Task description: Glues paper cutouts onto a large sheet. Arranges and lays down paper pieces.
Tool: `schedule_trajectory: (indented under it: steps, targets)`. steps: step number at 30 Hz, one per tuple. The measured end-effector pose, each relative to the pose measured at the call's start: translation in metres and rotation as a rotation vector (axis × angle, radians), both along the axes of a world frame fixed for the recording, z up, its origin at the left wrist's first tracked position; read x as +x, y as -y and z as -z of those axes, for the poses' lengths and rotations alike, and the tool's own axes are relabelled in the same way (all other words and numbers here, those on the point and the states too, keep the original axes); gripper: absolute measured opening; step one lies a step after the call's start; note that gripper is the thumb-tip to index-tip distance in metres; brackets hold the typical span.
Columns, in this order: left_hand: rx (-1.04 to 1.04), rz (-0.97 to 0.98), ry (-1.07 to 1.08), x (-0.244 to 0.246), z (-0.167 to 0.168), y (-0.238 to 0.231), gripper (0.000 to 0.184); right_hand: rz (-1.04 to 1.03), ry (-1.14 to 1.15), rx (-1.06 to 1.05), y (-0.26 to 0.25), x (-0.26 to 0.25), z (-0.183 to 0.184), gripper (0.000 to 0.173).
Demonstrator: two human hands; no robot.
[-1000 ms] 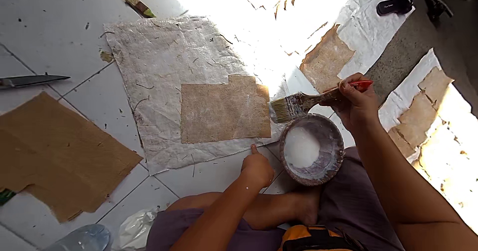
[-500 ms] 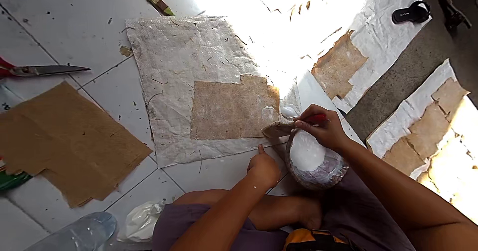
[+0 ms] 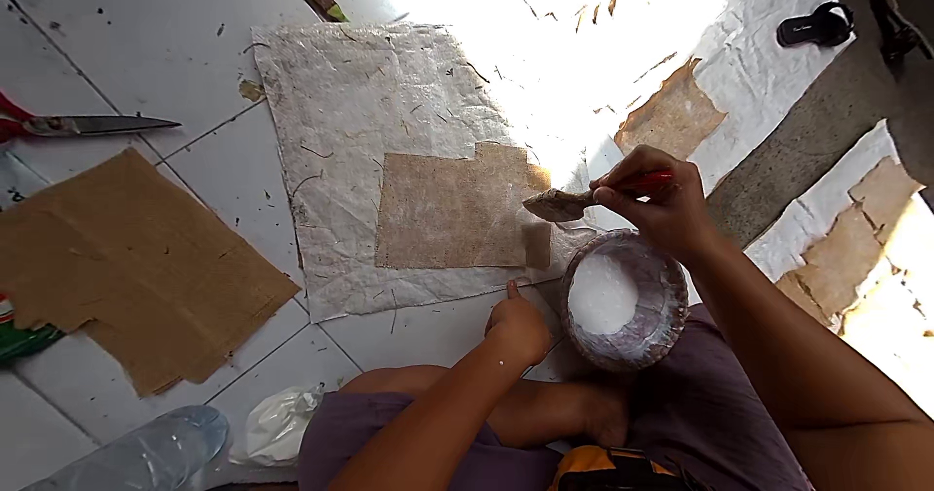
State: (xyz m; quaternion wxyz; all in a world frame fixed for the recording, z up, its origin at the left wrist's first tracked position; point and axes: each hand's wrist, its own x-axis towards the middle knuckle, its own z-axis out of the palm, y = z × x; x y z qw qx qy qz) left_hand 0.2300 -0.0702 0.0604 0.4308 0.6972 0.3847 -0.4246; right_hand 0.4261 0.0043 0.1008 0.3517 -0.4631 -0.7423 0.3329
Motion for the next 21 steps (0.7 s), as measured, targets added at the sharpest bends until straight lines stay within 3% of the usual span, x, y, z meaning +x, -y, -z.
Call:
schedule_trajectory:
  steps: [3,6,10,13,15,18,21]
  targets:
    - [0.006,0.006,-0.003,0.0,0.001,0.0,0.069,-0.134,0.284,0.102,0.026,-0.018,0.02,0.013]
    - [0.011,-0.009,0.006,-0.001,0.0,0.001,0.066,-0.29,0.34,0.077,0.049,-0.032,0.017,0.012]
    - [-0.008,0.007,-0.005,0.0,0.0,0.0,0.068,-0.127,0.237,0.106,0.027,-0.024,0.001,0.014]
    - [-0.008,0.003,-0.007,0.0,0.0,0.0,0.067,-0.045,0.265,0.226,0.011,-0.02,0.03,0.012]
    - [-0.003,-0.014,-0.008,0.0,0.0,-0.001,0.064,-0.132,0.364,0.234,0.024,-0.026,0.045,0.01]
    - [-0.019,-0.026,-0.003,-0.001,0.001,-0.001,0.065,-0.339,0.426,0.159,0.042,-0.035,0.027,0.012]
    - [-0.009,0.003,0.008,0.0,0.001,-0.001,0.068,-0.252,0.373,0.143,0.025,-0.029,0.003,0.015]
